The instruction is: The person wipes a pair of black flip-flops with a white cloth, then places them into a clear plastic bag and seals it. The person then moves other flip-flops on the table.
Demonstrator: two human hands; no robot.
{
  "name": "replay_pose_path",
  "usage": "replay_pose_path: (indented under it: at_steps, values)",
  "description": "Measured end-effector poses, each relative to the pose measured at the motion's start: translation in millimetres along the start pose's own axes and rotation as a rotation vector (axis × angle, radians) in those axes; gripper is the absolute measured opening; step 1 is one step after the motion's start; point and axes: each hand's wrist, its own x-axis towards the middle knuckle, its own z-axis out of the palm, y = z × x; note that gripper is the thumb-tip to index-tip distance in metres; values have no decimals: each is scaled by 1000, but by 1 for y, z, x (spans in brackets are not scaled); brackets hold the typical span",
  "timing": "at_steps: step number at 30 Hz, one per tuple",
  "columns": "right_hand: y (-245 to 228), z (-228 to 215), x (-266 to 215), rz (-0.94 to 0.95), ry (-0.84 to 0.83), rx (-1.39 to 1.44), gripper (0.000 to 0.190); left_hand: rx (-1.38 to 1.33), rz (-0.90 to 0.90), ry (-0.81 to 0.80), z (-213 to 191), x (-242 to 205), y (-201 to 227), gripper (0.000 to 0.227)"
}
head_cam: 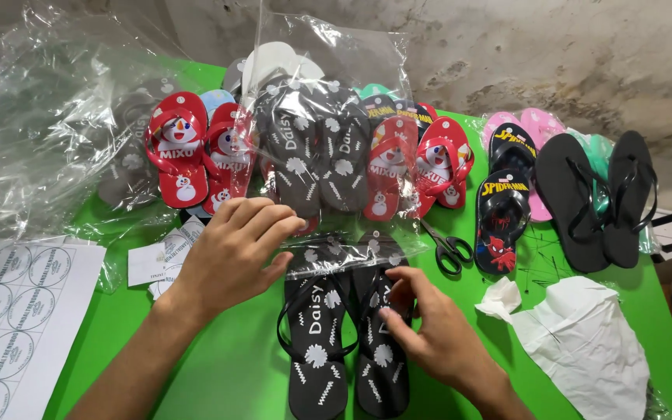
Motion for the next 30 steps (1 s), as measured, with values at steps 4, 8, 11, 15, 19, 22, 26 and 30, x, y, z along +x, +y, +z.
replay_pose_path:
  at_steps: [4, 8, 11, 15, 19, 22, 26, 30]
  values:
    - [-7, 7, -25, -43, -122, -50, 69, 55, 60, 56, -5, -3, 1, 26]
    - [10, 43, -35, -260, -124, -134, 79, 79, 66, 3, -2, -12, -4, 17]
    - [21, 74, -36, -221, -113, -260, 80, 100, 69, -5, 0, -16, -6, 14]
    - [16, 95, -32, -225, 1, -381, 79, -8, 58, 7, 6, -21, -6, 13]
    - [17, 108, -28, -231, 82, -491, 86, 24, 69, 22, 9, -24, -5, 20]
    - [14, 109, -29, -243, 132, -517, 75, 109, 87, 1, 11, -25, -4, 13]
    - [19, 105, -39, -268, 192, -462, 94, 199, 114, 111, 2, -17, 2, 24]
    - [35, 97, -55, -304, 220, -337, 97, 222, 75, 116, 0, -16, 11, 41]
